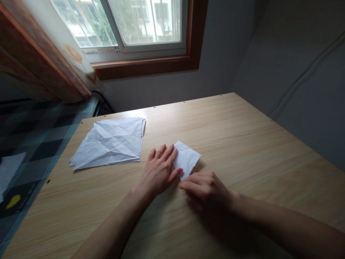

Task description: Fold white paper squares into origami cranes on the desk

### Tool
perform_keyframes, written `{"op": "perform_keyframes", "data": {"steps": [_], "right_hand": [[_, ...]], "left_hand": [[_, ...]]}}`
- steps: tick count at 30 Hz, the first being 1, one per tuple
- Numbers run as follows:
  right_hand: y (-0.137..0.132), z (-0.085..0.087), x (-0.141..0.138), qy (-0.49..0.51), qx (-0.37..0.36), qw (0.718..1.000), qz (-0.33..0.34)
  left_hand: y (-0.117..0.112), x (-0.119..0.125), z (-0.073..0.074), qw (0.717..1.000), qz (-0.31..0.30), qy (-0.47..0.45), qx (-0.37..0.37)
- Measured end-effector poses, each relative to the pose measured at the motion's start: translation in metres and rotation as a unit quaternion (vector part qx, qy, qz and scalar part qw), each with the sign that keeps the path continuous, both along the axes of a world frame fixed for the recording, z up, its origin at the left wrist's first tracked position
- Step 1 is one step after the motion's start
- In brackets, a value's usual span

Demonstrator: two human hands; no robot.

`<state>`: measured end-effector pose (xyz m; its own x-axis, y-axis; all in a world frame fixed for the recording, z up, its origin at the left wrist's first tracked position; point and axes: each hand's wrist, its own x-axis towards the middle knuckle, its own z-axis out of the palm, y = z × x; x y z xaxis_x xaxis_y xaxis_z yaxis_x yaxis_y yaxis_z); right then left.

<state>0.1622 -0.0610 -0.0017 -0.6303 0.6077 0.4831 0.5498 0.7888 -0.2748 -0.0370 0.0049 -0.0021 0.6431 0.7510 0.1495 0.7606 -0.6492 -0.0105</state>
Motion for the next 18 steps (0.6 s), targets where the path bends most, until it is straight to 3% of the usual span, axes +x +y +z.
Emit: {"op": "perform_keyframes", "data": {"steps": [2, 7, 14, 18], "right_hand": [[0.016, 0.000, 0.013, 0.025, 0.011, 0.999, -0.027], [0.045, -0.004, 0.040, -0.027, -0.003, 0.995, -0.099], [0.057, -0.010, 0.047, 0.002, 0.020, 0.999, -0.028], [0.056, -0.008, 0.043, 0.019, -0.002, 0.999, -0.037]], "left_hand": [[0.001, -0.001, -0.001, 1.000, -0.004, -0.006, -0.006], [0.001, -0.001, 0.004, 0.999, -0.016, -0.037, 0.007], [0.000, -0.001, 0.006, 0.997, -0.051, -0.057, 0.000], [0.000, -0.002, 0.005, 0.996, -0.069, -0.043, -0.025]]}}
